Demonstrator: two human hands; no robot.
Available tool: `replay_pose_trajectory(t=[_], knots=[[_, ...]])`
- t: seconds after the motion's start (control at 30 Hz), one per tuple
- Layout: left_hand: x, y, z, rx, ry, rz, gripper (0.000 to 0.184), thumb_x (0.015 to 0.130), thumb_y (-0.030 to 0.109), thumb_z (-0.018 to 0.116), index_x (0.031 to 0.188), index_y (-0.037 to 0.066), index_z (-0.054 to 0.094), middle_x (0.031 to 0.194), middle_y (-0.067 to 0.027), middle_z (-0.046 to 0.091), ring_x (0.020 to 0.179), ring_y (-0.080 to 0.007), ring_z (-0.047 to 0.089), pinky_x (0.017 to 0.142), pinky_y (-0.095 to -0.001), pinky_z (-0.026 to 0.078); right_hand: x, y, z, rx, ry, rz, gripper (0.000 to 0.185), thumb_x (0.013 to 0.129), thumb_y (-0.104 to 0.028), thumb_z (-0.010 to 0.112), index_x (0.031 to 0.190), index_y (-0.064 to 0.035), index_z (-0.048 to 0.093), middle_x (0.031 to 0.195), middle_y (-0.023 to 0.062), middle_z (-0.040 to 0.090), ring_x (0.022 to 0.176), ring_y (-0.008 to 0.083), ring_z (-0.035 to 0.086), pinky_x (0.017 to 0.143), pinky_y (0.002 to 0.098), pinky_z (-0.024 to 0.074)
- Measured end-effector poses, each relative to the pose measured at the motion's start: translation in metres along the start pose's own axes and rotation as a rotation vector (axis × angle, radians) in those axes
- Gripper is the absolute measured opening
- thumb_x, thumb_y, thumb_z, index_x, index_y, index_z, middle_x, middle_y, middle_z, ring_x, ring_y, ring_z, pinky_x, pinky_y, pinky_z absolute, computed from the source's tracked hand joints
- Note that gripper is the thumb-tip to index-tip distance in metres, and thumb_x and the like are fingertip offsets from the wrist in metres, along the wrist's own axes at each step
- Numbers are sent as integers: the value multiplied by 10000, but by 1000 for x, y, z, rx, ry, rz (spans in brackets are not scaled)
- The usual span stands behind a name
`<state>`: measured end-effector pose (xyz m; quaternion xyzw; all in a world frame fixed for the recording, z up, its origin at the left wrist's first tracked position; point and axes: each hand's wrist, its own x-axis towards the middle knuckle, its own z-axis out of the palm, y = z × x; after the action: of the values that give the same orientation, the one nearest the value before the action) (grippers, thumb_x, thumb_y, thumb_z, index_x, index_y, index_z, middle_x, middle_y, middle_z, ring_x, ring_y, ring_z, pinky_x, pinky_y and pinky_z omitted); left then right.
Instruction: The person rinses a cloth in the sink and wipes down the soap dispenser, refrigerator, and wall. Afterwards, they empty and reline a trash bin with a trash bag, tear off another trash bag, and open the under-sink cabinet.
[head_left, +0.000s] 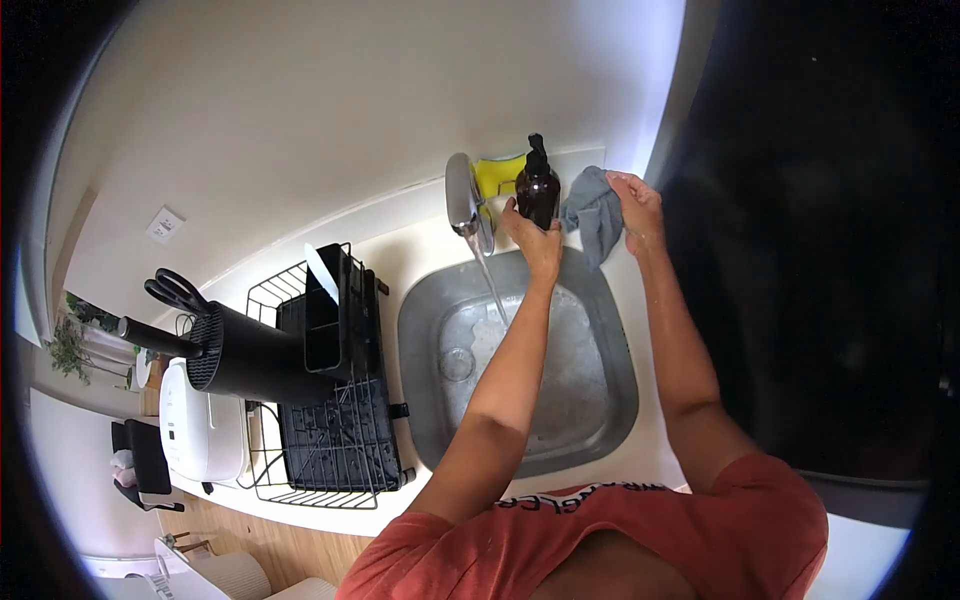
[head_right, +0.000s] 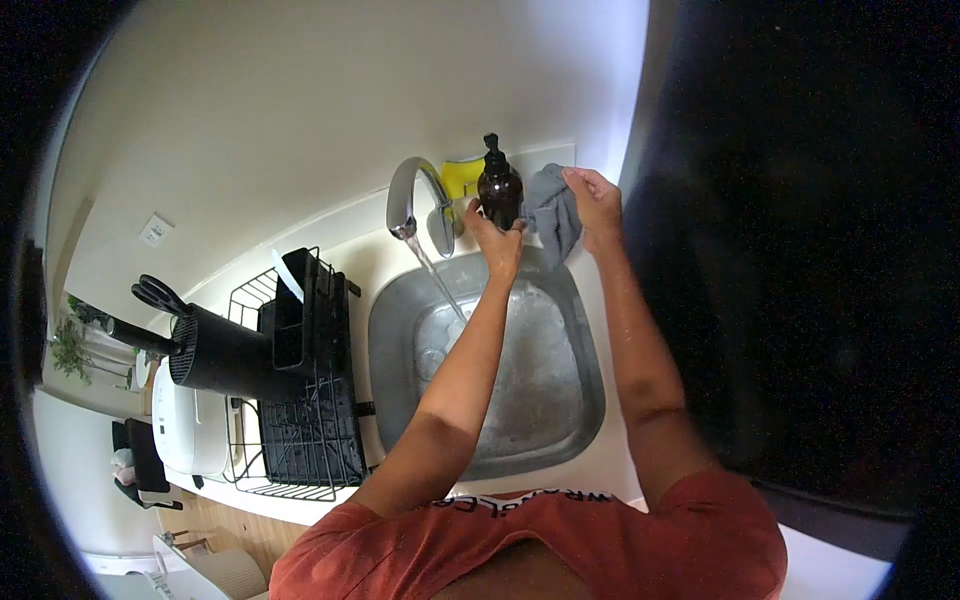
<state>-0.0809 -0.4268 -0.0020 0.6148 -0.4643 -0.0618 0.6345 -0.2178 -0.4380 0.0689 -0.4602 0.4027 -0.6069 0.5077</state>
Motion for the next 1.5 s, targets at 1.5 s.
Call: replay_pose_trajectory(t=[1.5], knots=[[-108, 134, -269, -485, -65, -55, 714, 691, 12, 671, 1275, 10, 261, 1155, -120, 427, 1049, -197, 441, 878, -302, 376, -254, -67, 94, 239, -505, 303, 316, 852, -365, 566, 822, -53, 535, 758, -54, 475, 730, 27, 436, 665, 174, 390]])
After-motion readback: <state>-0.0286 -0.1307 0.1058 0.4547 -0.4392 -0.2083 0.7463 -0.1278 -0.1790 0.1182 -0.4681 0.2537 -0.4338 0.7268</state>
